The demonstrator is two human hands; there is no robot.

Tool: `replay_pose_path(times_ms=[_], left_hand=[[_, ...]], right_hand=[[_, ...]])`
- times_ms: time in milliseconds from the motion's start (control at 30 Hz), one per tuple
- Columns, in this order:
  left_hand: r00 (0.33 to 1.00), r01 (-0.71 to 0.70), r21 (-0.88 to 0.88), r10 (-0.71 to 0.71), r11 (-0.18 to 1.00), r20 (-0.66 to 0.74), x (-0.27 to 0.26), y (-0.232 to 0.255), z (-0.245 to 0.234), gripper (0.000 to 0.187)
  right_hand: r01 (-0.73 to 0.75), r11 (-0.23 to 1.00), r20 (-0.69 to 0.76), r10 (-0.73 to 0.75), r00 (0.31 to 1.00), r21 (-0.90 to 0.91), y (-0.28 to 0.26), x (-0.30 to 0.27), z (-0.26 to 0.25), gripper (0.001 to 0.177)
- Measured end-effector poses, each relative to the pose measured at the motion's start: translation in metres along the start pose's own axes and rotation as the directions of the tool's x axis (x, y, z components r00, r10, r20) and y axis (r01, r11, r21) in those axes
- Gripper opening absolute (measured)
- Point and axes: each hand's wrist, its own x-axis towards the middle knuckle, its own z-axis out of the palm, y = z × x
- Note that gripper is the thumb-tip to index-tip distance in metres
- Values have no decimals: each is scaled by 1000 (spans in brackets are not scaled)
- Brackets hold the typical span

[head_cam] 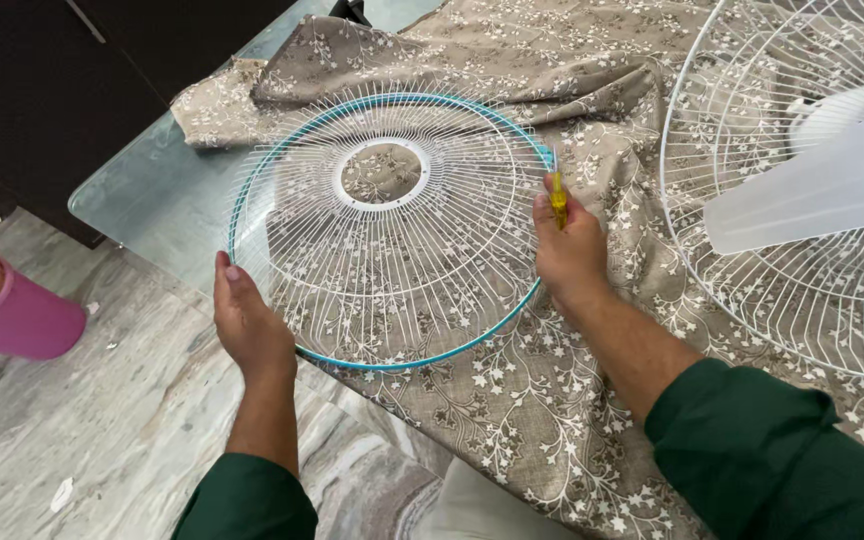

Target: The person disassembles a blue and white electric fan on a table. They remove the front grille, unscrew and remove the fan blades, detach the rear grille, and then use a screwdriver to remove screws from the motor housing.

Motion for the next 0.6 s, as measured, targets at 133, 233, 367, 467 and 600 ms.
replay_pose_path(times_ms=[133,233,367,467,600], left_hand=[[999,-27,206,35,978,-36,-2,11,-2,61],[987,-79,279,113,957,-111,-7,24,-2,54],[968,-155,296,204,943,-143,-22,49,10,45],[952,-265,266,295,927,-80,-38,74,30,43],[895,-436,291,443,851,45,-66,109,62,39]], right_hand=[[-188,975,11,191,982,-121,-11,-7,-12,46],[-134,973,27,141,990,-189,-19,-15,-25,42],[-62,987,56,71,996,-148,-25,-26,-43,37],[-75,980,110,96,989,-184,-32,-36,-65,36],[-70,973,141,103,985,-220,-39,-55,-95,38]])
